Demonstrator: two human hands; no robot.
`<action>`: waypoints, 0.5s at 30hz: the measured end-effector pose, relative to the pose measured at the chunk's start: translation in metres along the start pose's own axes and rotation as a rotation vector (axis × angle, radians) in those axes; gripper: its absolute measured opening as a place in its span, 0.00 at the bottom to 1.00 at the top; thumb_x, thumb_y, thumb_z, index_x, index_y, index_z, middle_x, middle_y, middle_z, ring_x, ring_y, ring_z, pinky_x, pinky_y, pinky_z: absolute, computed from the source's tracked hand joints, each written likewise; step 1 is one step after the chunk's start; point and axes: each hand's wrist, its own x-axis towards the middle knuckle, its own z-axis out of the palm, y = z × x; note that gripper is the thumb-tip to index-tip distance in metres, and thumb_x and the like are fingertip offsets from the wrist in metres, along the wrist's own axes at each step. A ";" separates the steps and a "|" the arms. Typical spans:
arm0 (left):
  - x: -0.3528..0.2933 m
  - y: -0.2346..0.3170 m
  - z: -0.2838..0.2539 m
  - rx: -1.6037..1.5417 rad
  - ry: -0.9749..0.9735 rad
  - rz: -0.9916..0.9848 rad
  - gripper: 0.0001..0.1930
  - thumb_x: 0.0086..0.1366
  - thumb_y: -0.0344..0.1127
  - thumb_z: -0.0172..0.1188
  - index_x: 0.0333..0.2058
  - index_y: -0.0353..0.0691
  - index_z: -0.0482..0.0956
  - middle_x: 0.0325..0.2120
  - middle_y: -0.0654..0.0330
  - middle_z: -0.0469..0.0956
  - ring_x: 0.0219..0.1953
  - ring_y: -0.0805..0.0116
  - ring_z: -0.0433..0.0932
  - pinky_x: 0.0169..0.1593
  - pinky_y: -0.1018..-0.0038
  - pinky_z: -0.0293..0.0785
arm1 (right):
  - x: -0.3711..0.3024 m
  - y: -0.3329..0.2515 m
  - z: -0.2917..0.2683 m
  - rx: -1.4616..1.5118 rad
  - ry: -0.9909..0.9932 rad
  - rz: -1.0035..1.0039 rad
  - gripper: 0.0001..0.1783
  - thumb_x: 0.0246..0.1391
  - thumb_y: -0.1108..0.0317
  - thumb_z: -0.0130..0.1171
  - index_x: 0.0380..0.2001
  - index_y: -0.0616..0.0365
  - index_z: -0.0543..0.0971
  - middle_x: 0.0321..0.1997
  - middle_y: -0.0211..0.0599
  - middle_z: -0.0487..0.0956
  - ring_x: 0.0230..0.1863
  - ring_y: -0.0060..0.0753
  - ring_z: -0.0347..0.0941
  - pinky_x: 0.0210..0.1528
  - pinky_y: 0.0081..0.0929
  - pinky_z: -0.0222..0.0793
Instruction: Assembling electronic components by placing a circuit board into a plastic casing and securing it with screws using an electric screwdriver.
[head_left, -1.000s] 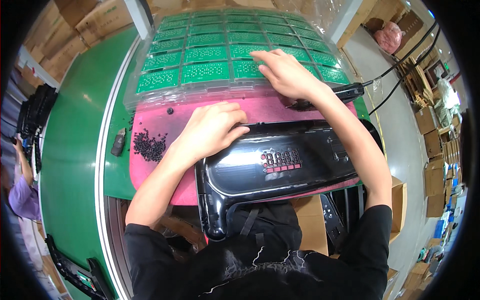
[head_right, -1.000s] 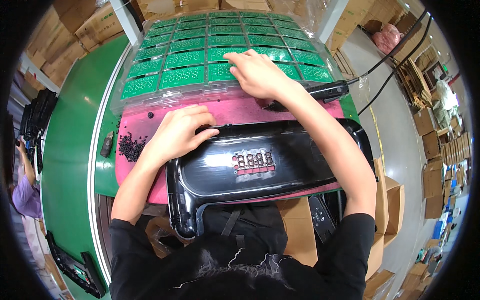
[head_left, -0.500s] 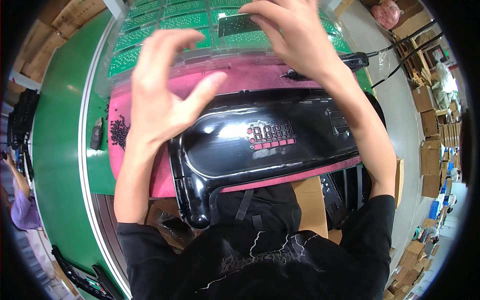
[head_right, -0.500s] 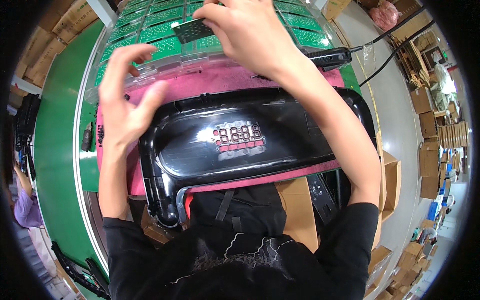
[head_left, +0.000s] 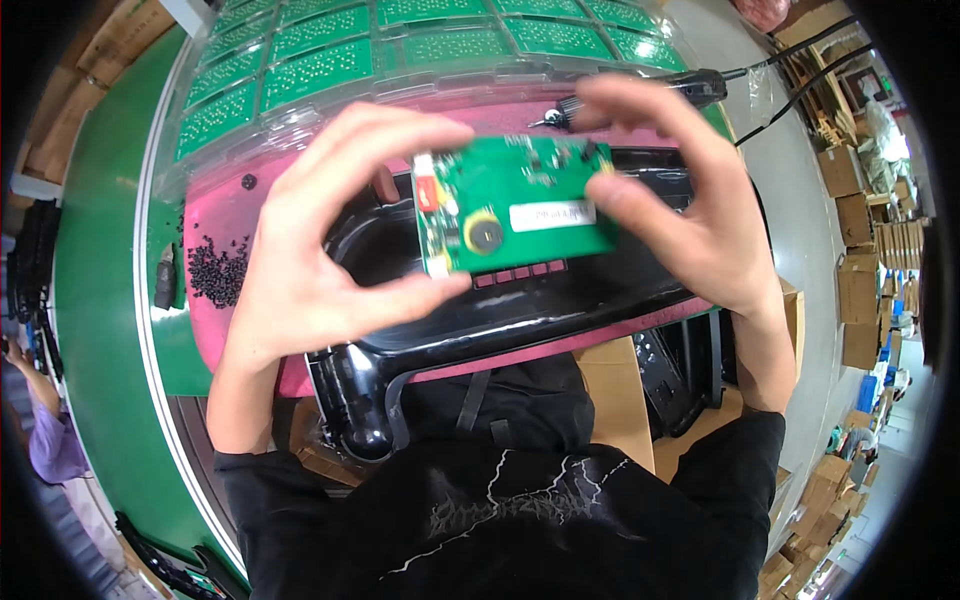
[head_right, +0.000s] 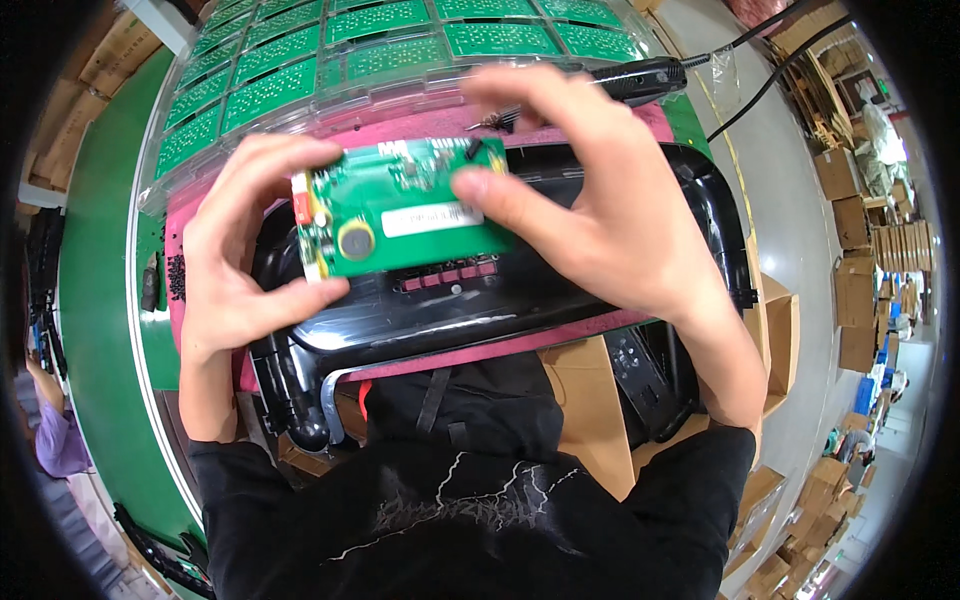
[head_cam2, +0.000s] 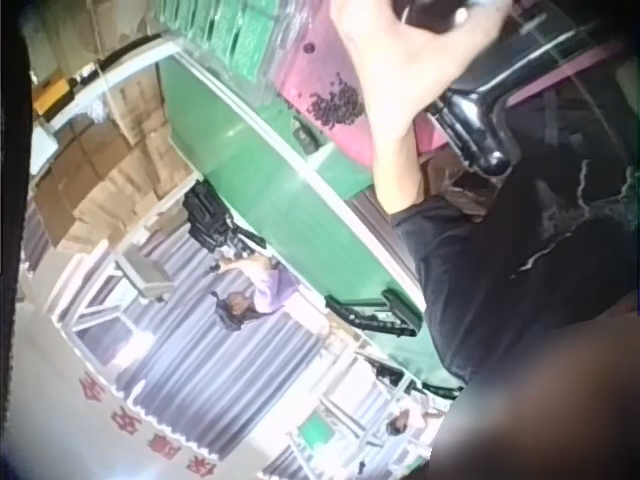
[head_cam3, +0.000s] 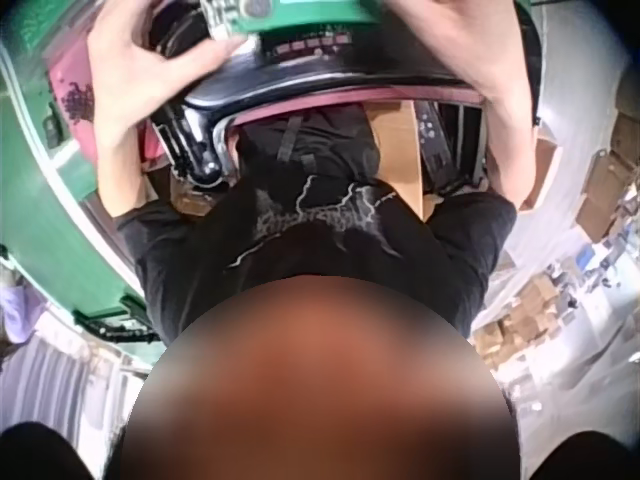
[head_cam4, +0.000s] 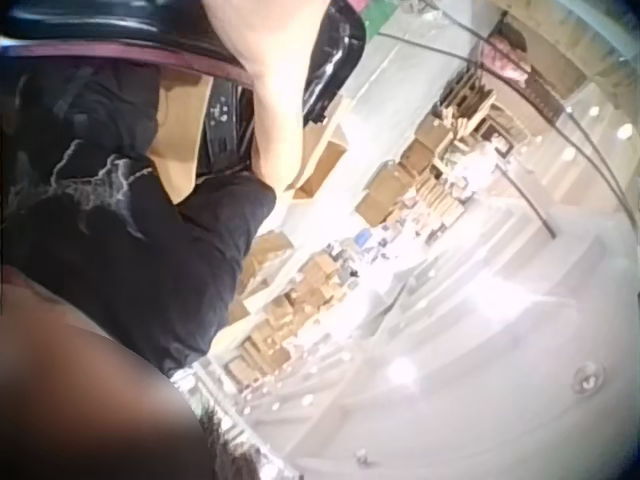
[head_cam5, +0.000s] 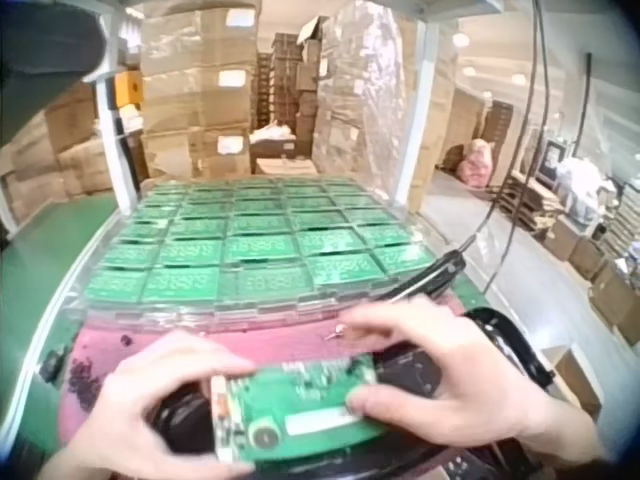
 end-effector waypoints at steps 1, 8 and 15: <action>0.001 -0.001 0.002 0.067 -0.025 0.094 0.36 0.42 0.34 0.74 0.53 0.31 0.75 0.49 0.51 0.74 0.51 0.60 0.74 0.55 0.66 0.70 | -0.007 -0.001 -0.001 0.041 -0.095 0.123 0.20 0.51 0.68 0.64 0.47 0.65 0.78 0.39 0.38 0.80 0.42 0.26 0.75 0.48 0.26 0.69; -0.009 0.002 0.021 0.225 -0.306 0.025 0.37 0.38 0.32 0.73 0.53 0.34 0.75 0.45 0.50 0.77 0.46 0.50 0.77 0.52 0.62 0.74 | -0.058 -0.002 0.013 0.420 -0.138 0.545 0.08 0.52 0.77 0.53 0.35 0.67 0.79 0.16 0.31 0.75 0.21 0.18 0.70 0.27 0.21 0.66; -0.010 -0.003 0.020 0.196 -0.337 0.010 0.34 0.36 0.33 0.74 0.48 0.33 0.78 0.38 0.53 0.79 0.40 0.54 0.79 0.46 0.64 0.76 | -0.062 0.014 0.015 0.393 -0.248 0.215 0.31 0.36 0.67 0.78 0.46 0.60 0.76 0.33 0.34 0.78 0.34 0.28 0.75 0.39 0.24 0.69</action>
